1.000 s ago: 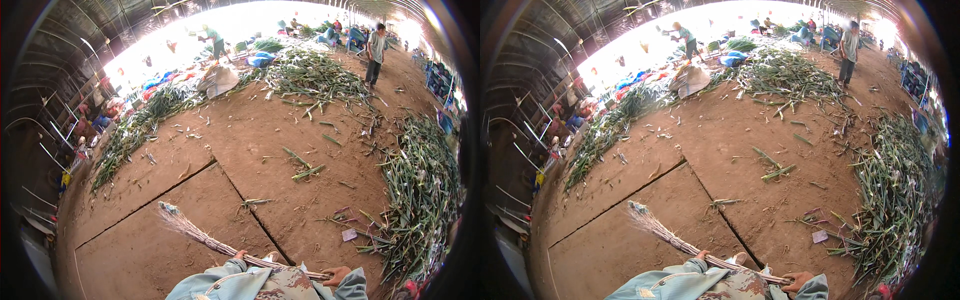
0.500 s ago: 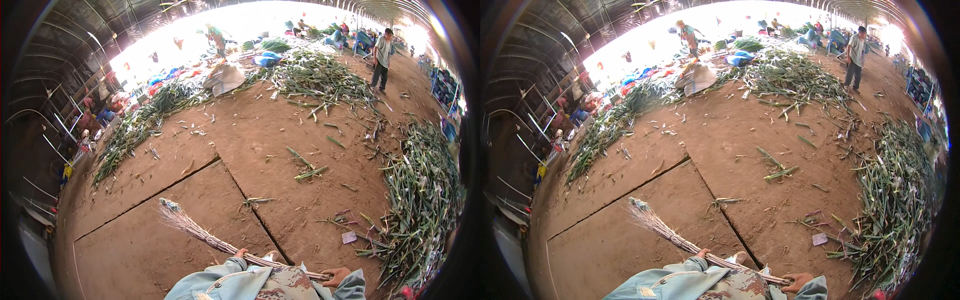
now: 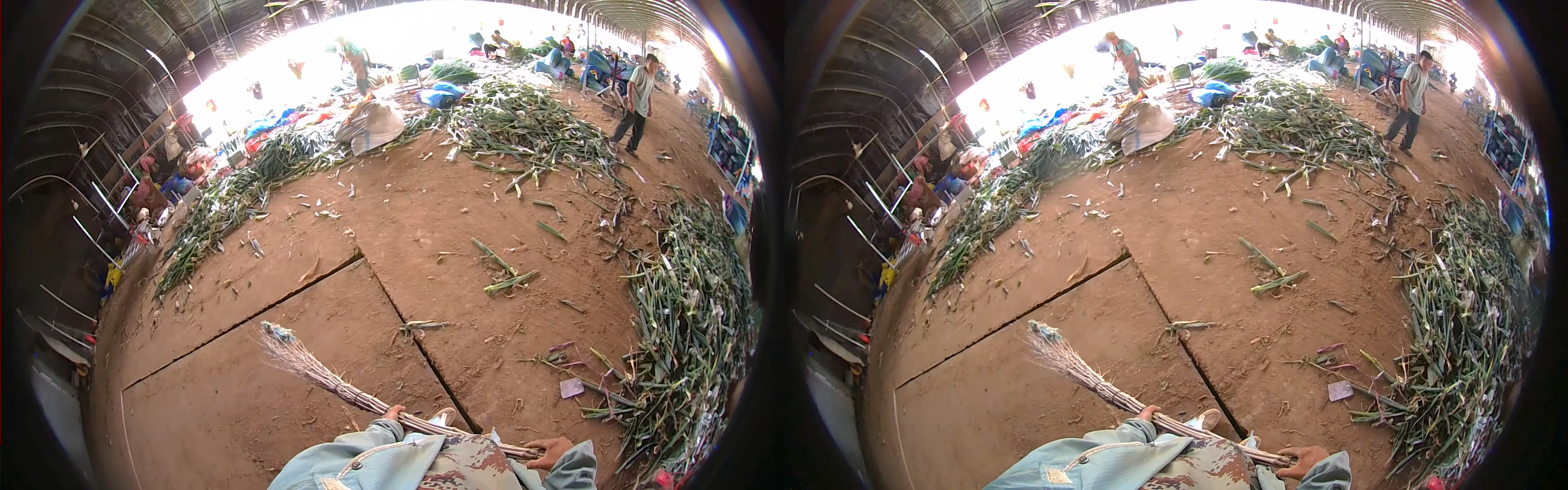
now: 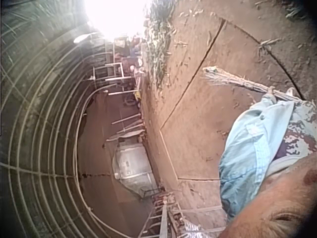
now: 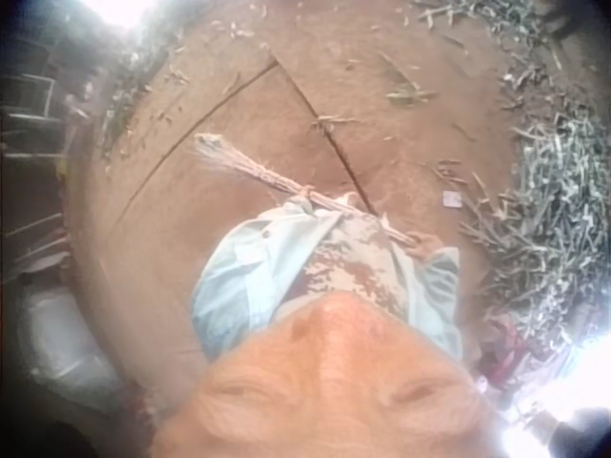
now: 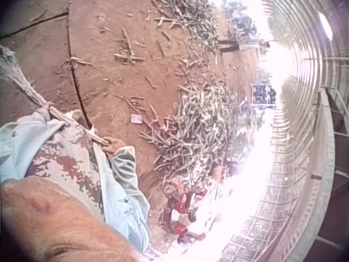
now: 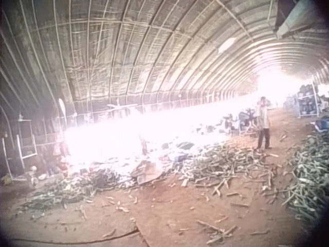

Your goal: The recorder is sweeping agricultural debris (leek or scallion leaves) into piles on a dirt floor inside a large shed.

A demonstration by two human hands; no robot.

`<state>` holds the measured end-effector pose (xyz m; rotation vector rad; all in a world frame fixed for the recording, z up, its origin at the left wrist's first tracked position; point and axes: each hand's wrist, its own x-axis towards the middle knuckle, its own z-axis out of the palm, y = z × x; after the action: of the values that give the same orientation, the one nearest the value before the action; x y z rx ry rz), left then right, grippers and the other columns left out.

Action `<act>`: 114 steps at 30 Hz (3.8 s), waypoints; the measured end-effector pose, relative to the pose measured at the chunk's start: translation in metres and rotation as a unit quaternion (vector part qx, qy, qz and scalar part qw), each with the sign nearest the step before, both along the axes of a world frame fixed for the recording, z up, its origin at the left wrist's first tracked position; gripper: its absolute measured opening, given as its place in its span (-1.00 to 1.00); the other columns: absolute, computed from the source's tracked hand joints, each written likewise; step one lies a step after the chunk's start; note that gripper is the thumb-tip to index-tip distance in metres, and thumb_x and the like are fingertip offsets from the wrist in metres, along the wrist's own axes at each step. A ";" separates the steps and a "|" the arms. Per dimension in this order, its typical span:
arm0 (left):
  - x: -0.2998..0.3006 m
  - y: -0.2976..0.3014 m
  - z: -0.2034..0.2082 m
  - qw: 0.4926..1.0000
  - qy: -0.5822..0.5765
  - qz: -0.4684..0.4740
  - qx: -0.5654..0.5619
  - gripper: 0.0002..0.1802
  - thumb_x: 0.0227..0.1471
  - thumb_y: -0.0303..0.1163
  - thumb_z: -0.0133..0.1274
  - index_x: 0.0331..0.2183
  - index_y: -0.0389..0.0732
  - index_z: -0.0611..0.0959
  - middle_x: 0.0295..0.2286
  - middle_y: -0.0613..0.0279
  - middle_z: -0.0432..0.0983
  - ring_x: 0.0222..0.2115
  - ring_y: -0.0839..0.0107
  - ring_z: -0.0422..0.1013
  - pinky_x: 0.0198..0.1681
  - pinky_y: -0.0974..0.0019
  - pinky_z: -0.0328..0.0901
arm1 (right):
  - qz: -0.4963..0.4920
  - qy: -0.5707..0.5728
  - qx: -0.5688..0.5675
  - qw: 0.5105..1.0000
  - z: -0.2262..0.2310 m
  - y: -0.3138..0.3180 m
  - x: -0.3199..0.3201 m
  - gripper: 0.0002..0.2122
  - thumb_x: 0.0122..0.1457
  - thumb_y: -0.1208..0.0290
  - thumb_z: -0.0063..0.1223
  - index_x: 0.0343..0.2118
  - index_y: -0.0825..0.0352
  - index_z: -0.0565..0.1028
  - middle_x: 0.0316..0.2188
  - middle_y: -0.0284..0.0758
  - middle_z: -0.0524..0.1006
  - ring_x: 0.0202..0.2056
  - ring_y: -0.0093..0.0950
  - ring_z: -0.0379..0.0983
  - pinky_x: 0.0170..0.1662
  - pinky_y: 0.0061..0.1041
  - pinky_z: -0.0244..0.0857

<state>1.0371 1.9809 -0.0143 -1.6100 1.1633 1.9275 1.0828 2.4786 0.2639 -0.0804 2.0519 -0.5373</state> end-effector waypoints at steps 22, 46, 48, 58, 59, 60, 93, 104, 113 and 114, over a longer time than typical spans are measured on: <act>-0.011 0.007 -0.019 1.000 -0.008 -0.010 0.003 -0.69 -0.05 -0.25 0.15 -0.39 -0.35 0.59 -0.44 -0.09 0.62 -0.42 0.00 0.57 -0.24 0.02 0.53 | -0.009 0.001 -0.025 1.000 -0.007 0.007 -0.016 -0.33 -0.06 -0.28 0.24 0.13 -0.11 0.51 -0.10 -0.38 0.66 -0.07 -0.35 0.59 0.03 -0.47 0.41; -0.020 0.008 -0.025 0.999 -0.048 0.018 -0.005 -0.67 -0.03 -0.23 0.13 -0.39 -0.36 0.61 -0.43 -0.10 0.63 -0.44 0.00 0.57 -0.26 0.02 0.53 | -0.016 0.022 -0.022 0.999 -0.021 0.015 -0.024 -0.35 -0.09 -0.28 0.28 0.11 -0.16 0.53 -0.21 -0.38 0.68 -0.18 -0.38 0.62 -0.07 -0.47 0.45; -0.020 0.007 -0.025 0.998 -0.057 0.014 -0.008 -0.67 -0.03 -0.23 0.13 -0.38 -0.35 0.61 -0.43 -0.10 0.63 -0.44 0.00 0.57 -0.26 0.02 0.53 | -0.010 0.017 -0.021 1.000 -0.024 0.017 -0.026 -0.34 -0.09 -0.29 0.28 0.11 -0.16 0.53 -0.20 -0.39 0.68 -0.17 -0.38 0.62 -0.06 -0.47 0.45; -0.023 0.014 -0.009 0.999 -0.039 0.001 -0.017 -0.68 -0.04 -0.24 0.13 -0.38 -0.35 0.61 -0.44 -0.08 0.63 -0.42 -0.01 0.57 -0.22 -0.01 0.52 | -0.020 -0.008 -0.020 1.000 -0.017 0.017 -0.025 -0.34 -0.07 -0.30 0.25 0.13 -0.17 0.51 -0.19 -0.40 0.68 -0.18 -0.41 0.61 -0.07 -0.49 0.43; -0.022 0.012 -0.009 0.999 -0.041 0.000 -0.015 -0.68 -0.04 -0.24 0.13 -0.38 -0.35 0.61 -0.44 -0.08 0.63 -0.42 -0.01 0.57 -0.22 -0.01 0.52 | -0.019 -0.008 -0.019 1.000 -0.014 0.015 -0.026 -0.35 -0.07 -0.30 0.25 0.12 -0.16 0.52 -0.19 -0.40 0.68 -0.18 -0.41 0.61 -0.07 -0.49 0.43; -0.021 0.011 -0.009 0.999 -0.042 0.000 -0.012 -0.69 -0.05 -0.25 0.13 -0.39 -0.35 0.61 -0.44 -0.08 0.63 -0.42 -0.01 0.57 -0.23 0.00 0.52 | -0.017 -0.010 -0.018 1.000 -0.008 0.012 -0.027 -0.35 -0.07 -0.29 0.25 0.11 -0.16 0.52 -0.20 -0.40 0.68 -0.18 -0.41 0.61 -0.08 -0.49 0.43; -0.015 0.026 -0.002 0.999 -0.028 0.017 -0.028 -0.65 -0.02 -0.16 0.12 -0.41 -0.32 0.62 -0.44 -0.05 0.62 -0.41 0.00 0.56 -0.21 0.03 0.51 | -0.045 0.042 -0.021 0.998 -0.008 0.009 -0.017 -0.34 -0.13 -0.21 0.32 0.06 -0.02 0.58 -0.13 -0.30 0.66 -0.10 -0.33 0.60 0.02 -0.43 0.42; 0.001 -0.006 -0.030 0.999 -0.034 0.021 -0.025 -0.60 -0.09 -0.24 0.22 -0.30 -0.39 0.63 -0.42 -0.02 0.65 -0.44 0.10 0.59 -0.31 0.14 0.52 | -0.036 0.024 -0.065 0.997 -0.009 -0.001 -0.019 -0.38 -0.13 -0.01 0.39 0.06 0.09 0.59 -0.15 -0.28 0.68 -0.17 -0.47 0.61 -0.03 -0.51 0.43; -0.006 -0.006 -0.017 1.000 -0.012 0.018 0.020 -0.67 -0.04 -0.29 0.16 -0.31 -0.38 0.59 -0.41 -0.07 0.64 -0.40 0.04 0.58 -0.22 0.10 0.53 | -0.035 0.032 -0.052 0.998 0.001 -0.014 -0.030 -0.38 -0.13 -0.01 0.39 0.07 0.08 0.58 -0.15 -0.28 0.68 -0.16 -0.45 0.62 -0.02 -0.51 0.43; -0.007 -0.005 -0.018 1.000 -0.003 0.002 -0.003 -0.68 -0.02 -0.31 0.15 -0.31 -0.39 0.57 -0.42 -0.08 0.63 -0.39 0.02 0.58 -0.20 0.07 0.53 | -0.036 0.033 -0.049 0.998 0.001 -0.014 -0.030 -0.38 -0.13 -0.02 0.39 0.07 0.08 0.58 -0.15 -0.28 0.68 -0.16 -0.45 0.62 -0.02 -0.51 0.43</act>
<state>1.0298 1.9762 -0.0325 -1.6213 1.1646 1.9213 1.0529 2.4645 0.2652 -0.0835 2.0981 -0.6893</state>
